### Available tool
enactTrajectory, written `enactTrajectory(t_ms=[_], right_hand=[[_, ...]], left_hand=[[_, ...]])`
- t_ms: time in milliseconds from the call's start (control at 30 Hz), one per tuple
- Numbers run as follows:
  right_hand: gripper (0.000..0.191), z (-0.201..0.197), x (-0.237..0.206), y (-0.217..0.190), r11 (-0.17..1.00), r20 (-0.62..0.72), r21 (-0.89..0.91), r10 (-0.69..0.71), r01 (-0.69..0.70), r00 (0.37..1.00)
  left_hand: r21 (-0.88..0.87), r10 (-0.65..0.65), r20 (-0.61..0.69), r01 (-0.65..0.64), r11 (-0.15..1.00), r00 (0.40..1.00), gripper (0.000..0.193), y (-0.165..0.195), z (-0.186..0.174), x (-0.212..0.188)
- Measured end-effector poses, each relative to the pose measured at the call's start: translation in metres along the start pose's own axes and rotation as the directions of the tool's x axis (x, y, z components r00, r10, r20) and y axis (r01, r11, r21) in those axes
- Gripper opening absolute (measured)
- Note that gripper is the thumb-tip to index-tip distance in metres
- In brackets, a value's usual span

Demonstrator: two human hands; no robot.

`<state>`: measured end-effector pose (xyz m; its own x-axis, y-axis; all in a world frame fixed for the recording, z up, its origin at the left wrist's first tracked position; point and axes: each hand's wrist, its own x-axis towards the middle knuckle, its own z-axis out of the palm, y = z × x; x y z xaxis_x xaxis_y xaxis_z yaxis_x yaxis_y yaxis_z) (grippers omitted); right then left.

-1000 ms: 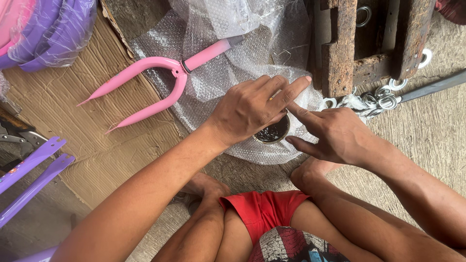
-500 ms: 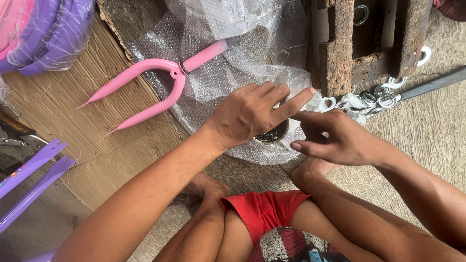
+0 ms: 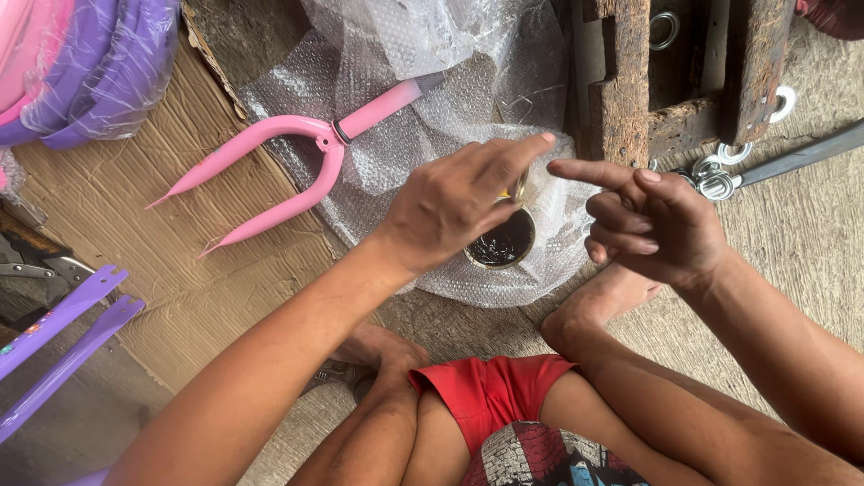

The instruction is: The person wraps a purple bicycle fork with clear tape, then switches to a pink fork. They apply grease to metal rings and slide them onto the pink fork's steerer tube.

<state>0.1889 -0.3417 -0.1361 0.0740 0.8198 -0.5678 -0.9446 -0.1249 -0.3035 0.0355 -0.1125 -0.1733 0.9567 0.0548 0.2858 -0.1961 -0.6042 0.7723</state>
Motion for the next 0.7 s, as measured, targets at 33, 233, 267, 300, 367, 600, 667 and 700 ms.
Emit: enactTrajectory(t_ms=[33, 233, 267, 300, 367, 600, 667, 700], right_hand=[[0.071, 0.0, 0.0, -0.001, 1.0, -0.024, -0.031, -0.005, 0.005, 1.0], [0.067, 0.007, 0.017, 0.022, 0.399, -0.092, -0.914, -0.034, -0.071, 0.995], [0.071, 0.009, 0.019, 0.03, 0.165, -0.112, -0.979, 0.066, -0.121, 0.992], [0.076, 0.01, 0.022, 0.039, -0.083, -0.157, -0.986, 0.157, -0.146, 0.975], [0.081, 0.011, 0.022, 0.053, -0.395, -0.151, -0.918, 0.242, -0.045, 0.959], [0.08, -0.006, 0.025, 0.086, -0.524, -0.001, -0.838, 0.282, 0.152, 0.959], [0.079, -0.012, 0.025, 0.09, -0.519, -0.007, -0.842, 0.285, 0.148, 0.959], [0.078, -0.014, 0.025, 0.091, -0.516, -0.006, -0.844, 0.283, 0.147, 0.959]], left_hand=[[-0.015, -0.012, -0.007, 0.012, 1.0, 1.0, 0.082, -0.001, -0.001, -0.001], [-0.078, -0.137, 0.058, 0.141, 0.987, 0.989, 0.089, -0.008, -0.012, -0.014], [-0.077, -0.133, 0.052, 0.137, 0.988, 0.99, 0.09, -0.009, -0.013, -0.015], [-0.081, -0.147, 0.061, 0.151, 0.985, 0.987, 0.089, -0.01, -0.014, -0.017], [-0.087, -0.175, 0.076, 0.182, 0.98, 0.982, 0.088, -0.011, -0.016, -0.018], [-0.133, -0.232, 0.074, 0.24, 0.962, 0.97, 0.063, -0.009, -0.017, -0.015], [-0.143, -0.254, 0.094, 0.266, 0.953, 0.962, 0.056, -0.006, -0.018, -0.011], [-0.149, -0.265, 0.097, 0.277, 0.949, 0.959, 0.054, -0.005, -0.019, -0.01]])
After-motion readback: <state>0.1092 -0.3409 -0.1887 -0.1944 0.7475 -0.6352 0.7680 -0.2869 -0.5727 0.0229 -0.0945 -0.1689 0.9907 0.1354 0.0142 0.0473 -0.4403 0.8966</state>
